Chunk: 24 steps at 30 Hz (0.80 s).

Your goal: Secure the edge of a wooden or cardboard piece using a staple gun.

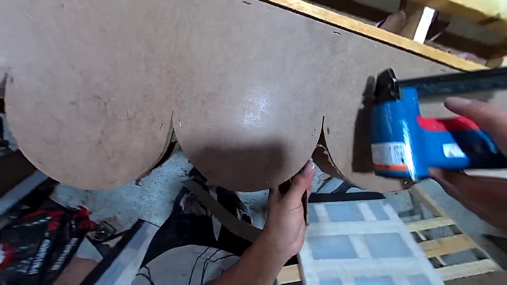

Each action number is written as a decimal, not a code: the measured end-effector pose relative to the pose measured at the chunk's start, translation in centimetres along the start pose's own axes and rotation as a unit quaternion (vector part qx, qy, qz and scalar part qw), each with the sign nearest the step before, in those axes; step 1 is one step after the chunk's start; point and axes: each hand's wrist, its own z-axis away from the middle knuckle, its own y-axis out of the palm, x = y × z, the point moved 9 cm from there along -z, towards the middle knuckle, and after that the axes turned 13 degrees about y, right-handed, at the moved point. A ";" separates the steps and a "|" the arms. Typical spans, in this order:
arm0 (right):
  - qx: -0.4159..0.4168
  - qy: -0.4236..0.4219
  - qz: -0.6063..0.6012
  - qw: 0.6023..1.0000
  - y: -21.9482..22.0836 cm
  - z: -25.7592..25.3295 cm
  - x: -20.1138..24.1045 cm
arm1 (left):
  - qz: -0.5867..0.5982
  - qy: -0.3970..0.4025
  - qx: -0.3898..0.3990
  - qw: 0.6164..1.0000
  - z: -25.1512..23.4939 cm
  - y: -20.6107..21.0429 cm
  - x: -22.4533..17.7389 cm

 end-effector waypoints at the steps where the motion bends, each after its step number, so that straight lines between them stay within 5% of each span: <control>1: 0.004 -0.030 0.000 1.000 0.5 -1.6 -0.9 | 0.002 0.009 0.002 1.000 -0.3 0.1 -0.1; 5: -0.052 -0.115 0.009 0.992 2.1 -4.2 -0.8 | 0.029 0.038 0.031 0.998 -1.7 0.0 -0.3; 10: -0.089 -0.078 -0.018 0.993 3.6 -4.8 -1.5 | 0.079 0.026 0.068 0.994 -2.9 0.2 0.7; 24: -0.117 -0.080 0.023 0.990 2.4 -5.3 1.1 | 0.208 -0.016 -0.023 0.978 -1.9 1.7 1.0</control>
